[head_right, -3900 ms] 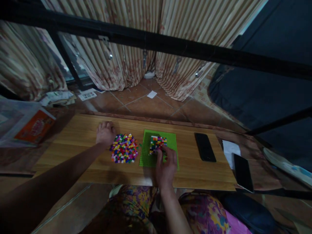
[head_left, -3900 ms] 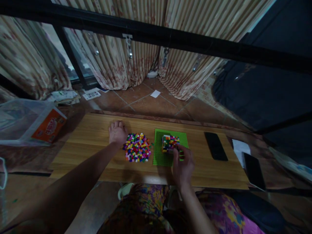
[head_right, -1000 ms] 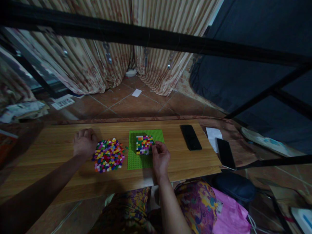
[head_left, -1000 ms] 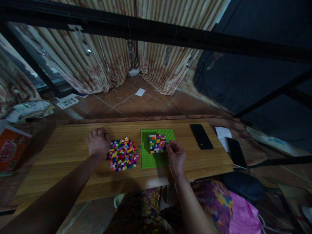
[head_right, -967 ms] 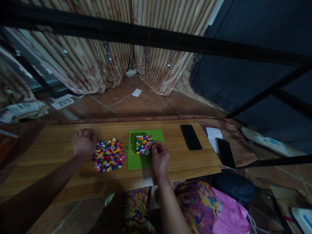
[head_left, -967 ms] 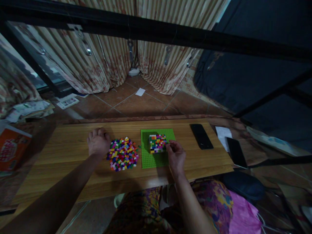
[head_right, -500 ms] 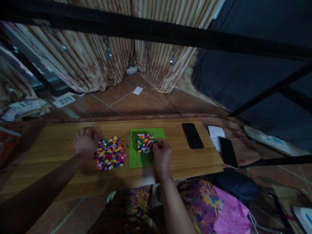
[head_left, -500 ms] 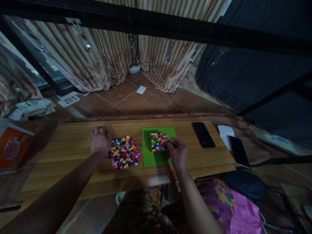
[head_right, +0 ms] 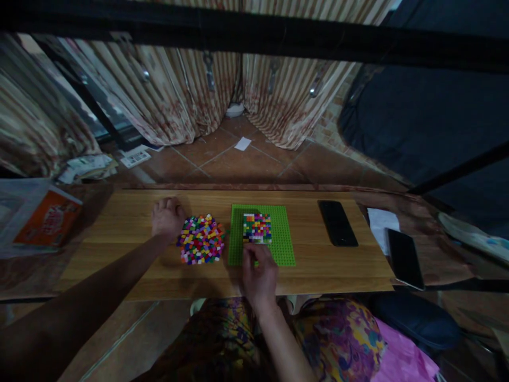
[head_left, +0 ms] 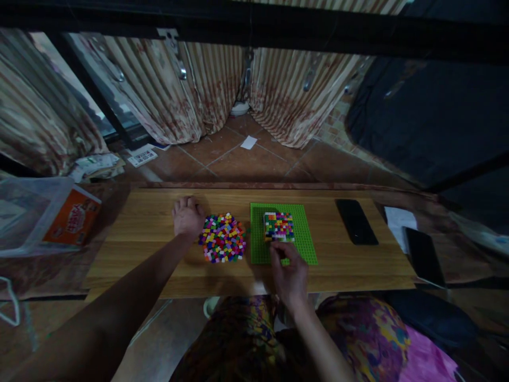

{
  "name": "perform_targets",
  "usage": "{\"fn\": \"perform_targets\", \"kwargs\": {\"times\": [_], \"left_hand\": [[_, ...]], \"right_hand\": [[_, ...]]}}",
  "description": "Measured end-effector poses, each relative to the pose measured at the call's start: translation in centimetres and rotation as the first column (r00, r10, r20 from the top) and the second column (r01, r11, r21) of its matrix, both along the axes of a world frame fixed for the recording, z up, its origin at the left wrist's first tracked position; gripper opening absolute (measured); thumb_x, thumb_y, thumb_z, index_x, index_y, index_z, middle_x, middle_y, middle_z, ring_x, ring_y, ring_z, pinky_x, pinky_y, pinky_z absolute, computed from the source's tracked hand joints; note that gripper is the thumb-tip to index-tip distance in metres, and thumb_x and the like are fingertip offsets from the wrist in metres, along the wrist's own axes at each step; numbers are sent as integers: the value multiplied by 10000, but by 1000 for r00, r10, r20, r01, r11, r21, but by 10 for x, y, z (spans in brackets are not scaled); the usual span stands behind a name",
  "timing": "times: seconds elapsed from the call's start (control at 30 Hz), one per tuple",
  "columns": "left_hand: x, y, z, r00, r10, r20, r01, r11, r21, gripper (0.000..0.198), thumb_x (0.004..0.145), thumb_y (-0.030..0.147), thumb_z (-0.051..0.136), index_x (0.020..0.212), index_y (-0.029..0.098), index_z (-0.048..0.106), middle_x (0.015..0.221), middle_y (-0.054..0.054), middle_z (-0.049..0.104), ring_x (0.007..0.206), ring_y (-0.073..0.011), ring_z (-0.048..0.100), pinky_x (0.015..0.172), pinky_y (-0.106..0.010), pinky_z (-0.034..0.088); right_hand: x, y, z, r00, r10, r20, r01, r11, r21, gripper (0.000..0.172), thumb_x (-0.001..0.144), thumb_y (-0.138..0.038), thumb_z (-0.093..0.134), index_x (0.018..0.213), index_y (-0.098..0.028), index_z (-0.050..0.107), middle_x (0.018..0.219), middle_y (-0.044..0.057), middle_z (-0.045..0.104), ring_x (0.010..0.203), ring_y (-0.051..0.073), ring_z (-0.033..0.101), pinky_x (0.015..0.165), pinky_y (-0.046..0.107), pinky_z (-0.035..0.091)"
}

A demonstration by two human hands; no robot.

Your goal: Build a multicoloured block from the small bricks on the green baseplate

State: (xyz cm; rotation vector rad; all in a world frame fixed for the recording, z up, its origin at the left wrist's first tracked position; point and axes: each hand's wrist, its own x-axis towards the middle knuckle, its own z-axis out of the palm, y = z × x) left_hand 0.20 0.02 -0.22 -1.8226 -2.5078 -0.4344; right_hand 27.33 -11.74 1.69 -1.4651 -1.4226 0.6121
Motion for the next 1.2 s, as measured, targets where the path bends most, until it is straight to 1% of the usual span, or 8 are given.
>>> {"fn": "perform_targets", "kwargs": {"times": [0.03, 0.07, 0.17, 0.33, 0.53, 0.73, 0.93, 1.2], "left_hand": [[0, 0, -1, 1000, -3, 3, 3, 1000, 5, 453, 894, 284, 377, 1267, 119, 575, 1309, -178, 570, 1196, -354, 486, 1015, -477, 368], [-1, 0, -1, 1000, -6, 7, 6, 1000, 11, 453, 894, 285, 377, 1264, 118, 576, 1304, -180, 571, 1197, -354, 485, 1017, -478, 365], [-1, 0, -3, 1000, -13, 5, 13, 1000, 21, 448, 892, 285, 379, 1254, 116, 581, 1292, -183, 574, 1192, -353, 488, 1009, -477, 370], [0, -1, -1, 1000, -6, -8, 6, 1000, 11, 441, 896, 282, 369, 1243, 115, 584, 1270, -186, 580, 1179, -367, 488, 975, -486, 387], [1, -2, 2, 1000, 0, 2, 0, 1000, -17, 438, 891, 273, 377, 1245, 117, 582, 1272, -190, 576, 1188, -370, 482, 976, -488, 384], [1, -1, 1, 1000, -16, 21, 16, 1000, 15, 444, 890, 265, 380, 1256, 112, 581, 1303, -187, 565, 1198, -360, 472, 1002, -485, 369], [-1, 0, -2, 1000, -18, 13, 18, 999, 28, 446, 893, 276, 373, 1249, 111, 585, 1306, -184, 563, 1193, -357, 479, 1000, -485, 377], [-1, -1, 0, 1000, -25, 14, 25, 999, 35, 437, 898, 277, 366, 1232, 112, 594, 1299, -179, 568, 1188, -355, 482, 1000, -485, 386]], "right_hand": [[-9, -5, -1, 995, 97, 35, -97, 995, -9, 173, 898, -266, 538, 916, -210, 701, 866, 58, 701, 806, 187, 647, 727, 308, 519], [-17, -10, -2, 985, 159, 67, -158, 987, -18, 176, 898, -235, 532, 920, -215, 706, 877, 60, 705, 830, 191, 650, 754, 314, 523], [-37, -16, -9, 961, 235, 146, -229, 972, -52, 186, 901, -192, 534, 942, -218, 713, 923, 65, 707, 877, 192, 648, 799, 309, 522], [-49, -14, -14, 903, 278, 326, -255, 960, -111, 179, 914, -182, 542, 935, -226, 715, 942, 58, 691, 918, 199, 624, 831, 301, 492], [-57, -10, -13, 808, 273, 522, -223, 962, -159, 143, 892, -160, 581, 960, -223, 690, 963, 68, 674, 917, 226, 587, 768, 310, 462], [-60, -9, -15, 764, 273, 585, -214, 962, -170, 113, 893, -132, 578, 891, -216, 654, 907, 67, 664, 850, 225, 569, 723, 317, 443], [-56, -13, -15, 773, 272, 573, -199, 962, -188, 121, 903, -107, 559, 910, -198, 640, 909, 69, 661, 863, 223, 571, 742, 319, 448], [-59, -14, -8, 708, 308, 635, -224, 951, -212, 141, 887, -113, 581, 968, -198, 660, 949, 83, 670, 885, 241, 573, 752, 340, 462]]}}
